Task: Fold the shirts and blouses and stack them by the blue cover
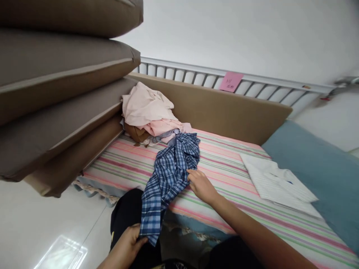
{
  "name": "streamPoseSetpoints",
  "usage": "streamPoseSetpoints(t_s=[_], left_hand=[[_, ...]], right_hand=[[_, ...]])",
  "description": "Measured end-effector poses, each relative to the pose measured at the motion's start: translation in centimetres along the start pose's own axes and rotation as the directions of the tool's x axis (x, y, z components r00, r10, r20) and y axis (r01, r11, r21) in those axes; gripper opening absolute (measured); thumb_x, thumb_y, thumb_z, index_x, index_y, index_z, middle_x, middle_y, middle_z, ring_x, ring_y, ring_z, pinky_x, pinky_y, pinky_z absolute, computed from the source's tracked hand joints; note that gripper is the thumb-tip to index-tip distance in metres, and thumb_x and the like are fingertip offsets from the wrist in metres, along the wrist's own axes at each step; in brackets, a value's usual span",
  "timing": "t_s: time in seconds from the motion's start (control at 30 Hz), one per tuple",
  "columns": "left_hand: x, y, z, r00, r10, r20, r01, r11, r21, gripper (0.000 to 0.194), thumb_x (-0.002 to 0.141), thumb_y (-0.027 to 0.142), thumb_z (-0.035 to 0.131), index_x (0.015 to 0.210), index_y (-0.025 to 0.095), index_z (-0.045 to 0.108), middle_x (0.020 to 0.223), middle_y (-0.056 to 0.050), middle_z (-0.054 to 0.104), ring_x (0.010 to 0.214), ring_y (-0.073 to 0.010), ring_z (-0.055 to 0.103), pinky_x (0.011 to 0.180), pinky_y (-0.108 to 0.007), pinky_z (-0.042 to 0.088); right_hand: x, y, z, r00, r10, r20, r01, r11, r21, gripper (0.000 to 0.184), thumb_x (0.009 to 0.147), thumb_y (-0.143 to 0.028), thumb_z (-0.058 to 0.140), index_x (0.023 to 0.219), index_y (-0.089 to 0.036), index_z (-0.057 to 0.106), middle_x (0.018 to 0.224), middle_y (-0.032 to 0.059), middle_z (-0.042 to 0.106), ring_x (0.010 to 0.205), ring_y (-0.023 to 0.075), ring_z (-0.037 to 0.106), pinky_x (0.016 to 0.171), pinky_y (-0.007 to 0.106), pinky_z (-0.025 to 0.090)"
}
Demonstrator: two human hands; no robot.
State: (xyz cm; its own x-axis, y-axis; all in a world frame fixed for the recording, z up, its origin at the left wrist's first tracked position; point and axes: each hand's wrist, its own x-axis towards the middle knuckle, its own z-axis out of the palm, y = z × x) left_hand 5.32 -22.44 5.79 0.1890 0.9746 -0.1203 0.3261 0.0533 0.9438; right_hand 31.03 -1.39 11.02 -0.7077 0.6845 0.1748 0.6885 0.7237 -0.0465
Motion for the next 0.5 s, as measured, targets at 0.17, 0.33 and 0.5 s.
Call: streamPoseSetpoints(t_s=[0.17,0.33,0.5], left_hand=[[0.3,0.3,0.0,0.999,0.028,0.025,-0.029,0.998,0.050,0.020,0.081,0.024,0.053,0.083,0.027,0.073,0.092,-0.004,0.070,0.086,-0.0203,0.061,0.082,-0.026,0.045],[0.2,1.1,0.3,0.996,0.079,0.029,-0.081,0.994,0.074,0.025,0.082,0.020,0.051,0.082,0.030,0.074,0.089,-0.003,0.070,0.088,-0.0212,0.062,0.085,-0.028,0.044],[-0.2,1.7,0.4,0.999,0.054,0.002,-0.055,0.998,0.016,0.021,0.080,0.021,0.053,0.080,0.028,0.074,0.089,-0.003,0.071,0.085,-0.0210,0.061,0.084,-0.029,0.045]], right_hand=[[-2.8,0.0,1.0,0.997,0.079,0.023,-0.081,0.991,0.110,0.027,0.079,-0.013,0.051,0.104,-0.018,0.059,0.126,0.0122,0.055,0.118,0.0222,0.047,0.101,0.044,0.034],[-0.4,-3.9,-0.8,0.998,-0.065,0.027,0.056,0.968,0.244,0.039,0.078,-0.011,0.051,0.115,-0.021,0.057,0.134,0.0102,0.048,0.127,0.0221,0.039,0.103,0.044,0.032],[2.1,-7.2,-0.4,0.929,-0.289,0.233,0.239,0.945,0.223,0.026,0.073,-0.017,0.060,0.099,-0.019,0.065,0.132,0.0111,0.051,0.128,0.0294,0.037,0.104,0.051,0.026]])
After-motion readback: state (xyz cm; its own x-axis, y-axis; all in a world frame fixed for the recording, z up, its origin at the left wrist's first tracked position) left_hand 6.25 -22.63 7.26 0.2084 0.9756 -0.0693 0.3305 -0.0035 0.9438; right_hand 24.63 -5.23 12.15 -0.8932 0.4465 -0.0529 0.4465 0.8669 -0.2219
